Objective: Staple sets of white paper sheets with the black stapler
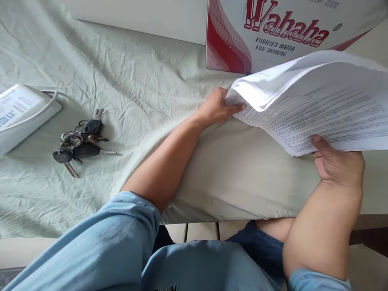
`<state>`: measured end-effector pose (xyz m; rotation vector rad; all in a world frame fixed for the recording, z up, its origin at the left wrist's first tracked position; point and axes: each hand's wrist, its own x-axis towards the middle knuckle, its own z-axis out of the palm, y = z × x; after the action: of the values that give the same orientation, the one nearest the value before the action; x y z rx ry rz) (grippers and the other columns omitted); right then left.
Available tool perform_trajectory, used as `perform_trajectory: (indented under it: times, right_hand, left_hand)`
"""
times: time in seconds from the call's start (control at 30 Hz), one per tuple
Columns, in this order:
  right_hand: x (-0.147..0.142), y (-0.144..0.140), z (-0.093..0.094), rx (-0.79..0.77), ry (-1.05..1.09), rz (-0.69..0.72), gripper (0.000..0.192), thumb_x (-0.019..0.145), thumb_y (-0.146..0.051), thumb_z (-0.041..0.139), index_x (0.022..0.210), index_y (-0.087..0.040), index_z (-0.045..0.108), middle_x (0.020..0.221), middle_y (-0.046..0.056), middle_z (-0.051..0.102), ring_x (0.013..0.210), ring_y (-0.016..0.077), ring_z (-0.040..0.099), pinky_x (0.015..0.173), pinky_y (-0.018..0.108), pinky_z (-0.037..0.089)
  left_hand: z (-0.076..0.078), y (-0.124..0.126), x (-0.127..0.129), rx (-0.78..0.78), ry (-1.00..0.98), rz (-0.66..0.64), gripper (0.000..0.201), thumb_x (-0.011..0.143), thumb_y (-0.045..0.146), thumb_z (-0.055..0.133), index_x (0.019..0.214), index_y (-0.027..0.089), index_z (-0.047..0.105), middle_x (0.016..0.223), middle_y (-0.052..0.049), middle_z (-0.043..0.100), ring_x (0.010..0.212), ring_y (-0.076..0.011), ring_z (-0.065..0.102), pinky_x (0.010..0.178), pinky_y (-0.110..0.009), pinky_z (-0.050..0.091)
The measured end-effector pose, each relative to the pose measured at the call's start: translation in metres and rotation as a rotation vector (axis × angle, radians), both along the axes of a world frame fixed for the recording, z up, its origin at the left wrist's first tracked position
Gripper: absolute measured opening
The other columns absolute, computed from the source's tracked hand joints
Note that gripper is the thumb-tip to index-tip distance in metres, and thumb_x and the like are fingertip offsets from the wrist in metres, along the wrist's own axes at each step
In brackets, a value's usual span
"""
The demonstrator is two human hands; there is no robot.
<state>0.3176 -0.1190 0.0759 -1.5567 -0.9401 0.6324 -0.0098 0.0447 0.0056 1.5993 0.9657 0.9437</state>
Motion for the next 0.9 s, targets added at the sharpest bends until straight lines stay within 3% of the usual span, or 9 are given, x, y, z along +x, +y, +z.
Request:
perform_trajectory:
  times: [0.17,0.3,0.47,0.53,0.63,0.7,0.77,0.83,0.9]
  right_hand:
    - [-0.010,-0.005,0.011,-0.007,0.077,0.076,0.086,0.038,-0.037,0.120,0.116,-0.036,0.083,0.160,0.004,0.080,0.175,0.0404,0.057,0.153,0.070,0.035]
    - [-0.012,-0.013,0.016,-0.134,0.124,0.030,0.083,0.037,-0.033,0.120,0.112,-0.034,0.084,0.151,0.007,0.084,0.167,0.0438,0.064,0.150,0.074,0.040]
    - [0.003,-0.014,0.005,-0.260,0.062,-0.057,0.069,0.046,-0.053,0.119,0.099,-0.027,0.085,0.127,0.012,0.089,0.152,0.0451,0.075,0.142,0.075,0.050]
    - [0.016,-0.013,-0.002,-0.238,-0.023,-0.150,0.074,0.044,-0.065,0.119,0.098,-0.026,0.084,0.115,0.011,0.088,0.138,0.0433,0.080,0.141,0.076,0.049]
    - [0.035,-0.015,-0.005,-0.194,-0.061,-0.237,0.093,0.029,-0.071,0.120,0.103,-0.029,0.085,0.096,0.005,0.084,0.109,0.0374,0.083,0.135,0.079,0.051]
    - [0.038,-0.020,-0.001,-0.217,-0.024,-0.166,0.092,0.035,-0.073,0.120,0.109,-0.030,0.087,0.095,0.006,0.086,0.100,0.0344,0.083,0.128,0.077,0.057]
    - [0.034,-0.024,0.004,-0.280,0.009,-0.011,0.081,0.054,-0.075,0.117,0.116,-0.029,0.090,0.102,0.008,0.089,0.100,0.0324,0.084,0.120,0.069,0.064]
    - [0.022,-0.025,0.005,-0.333,0.029,0.140,0.072,0.068,-0.075,0.112,0.119,-0.029,0.091,0.104,0.008,0.089,0.100,0.0293,0.085,0.111,0.057,0.069]
    - [0.009,-0.022,0.001,-0.338,0.036,0.212,0.064,0.071,-0.074,0.111,0.113,-0.030,0.091,0.096,0.003,0.085,0.092,0.0249,0.081,0.101,0.048,0.070]
  left_hand:
    - [0.016,-0.011,-0.005,-0.163,-0.086,-0.156,0.044,0.111,0.063,0.084,0.116,0.020,0.081,0.114,-0.007,0.086,0.125,-0.0366,0.089,0.114,-0.062,0.074]
    - [0.019,-0.013,-0.006,-0.224,-0.110,-0.203,0.059,0.108,0.077,0.082,0.116,0.018,0.079,0.113,-0.009,0.086,0.123,-0.0382,0.089,0.113,-0.063,0.074]
    - [0.012,-0.009,-0.009,-0.239,-0.090,-0.200,0.052,0.105,0.069,0.089,0.106,0.019,0.075,0.100,-0.008,0.081,0.123,-0.0386,0.086,0.112,-0.062,0.075]
    - [0.016,-0.010,-0.012,-0.257,-0.067,-0.238,0.046,0.105,0.064,0.090,0.103,0.020,0.076,0.098,-0.008,0.080,0.121,-0.0384,0.086,0.107,-0.060,0.076]
    - [0.029,-0.014,-0.016,-0.308,0.038,-0.345,0.043,0.098,0.058,0.096,0.093,0.019,0.078,0.088,-0.009,0.079,0.103,-0.0352,0.086,0.091,-0.052,0.076]
    - [0.038,-0.015,-0.016,-0.324,0.128,-0.441,0.044,0.090,0.056,0.100,0.081,0.020,0.077,0.078,-0.007,0.076,0.086,-0.0303,0.081,0.079,-0.045,0.071]
    - [0.043,-0.015,-0.014,-0.304,0.200,-0.530,0.042,0.086,0.053,0.100,0.073,0.021,0.076,0.071,-0.005,0.073,0.074,-0.0249,0.075,0.070,-0.039,0.064]
    - [0.046,-0.015,-0.012,-0.270,0.248,-0.582,0.035,0.085,0.049,0.096,0.071,0.022,0.078,0.071,-0.004,0.074,0.069,-0.0214,0.070,0.064,-0.036,0.056]
    - [0.047,-0.015,-0.011,-0.247,0.282,-0.592,0.029,0.085,0.044,0.093,0.071,0.023,0.079,0.071,-0.003,0.076,0.068,-0.0201,0.068,0.063,-0.035,0.051]
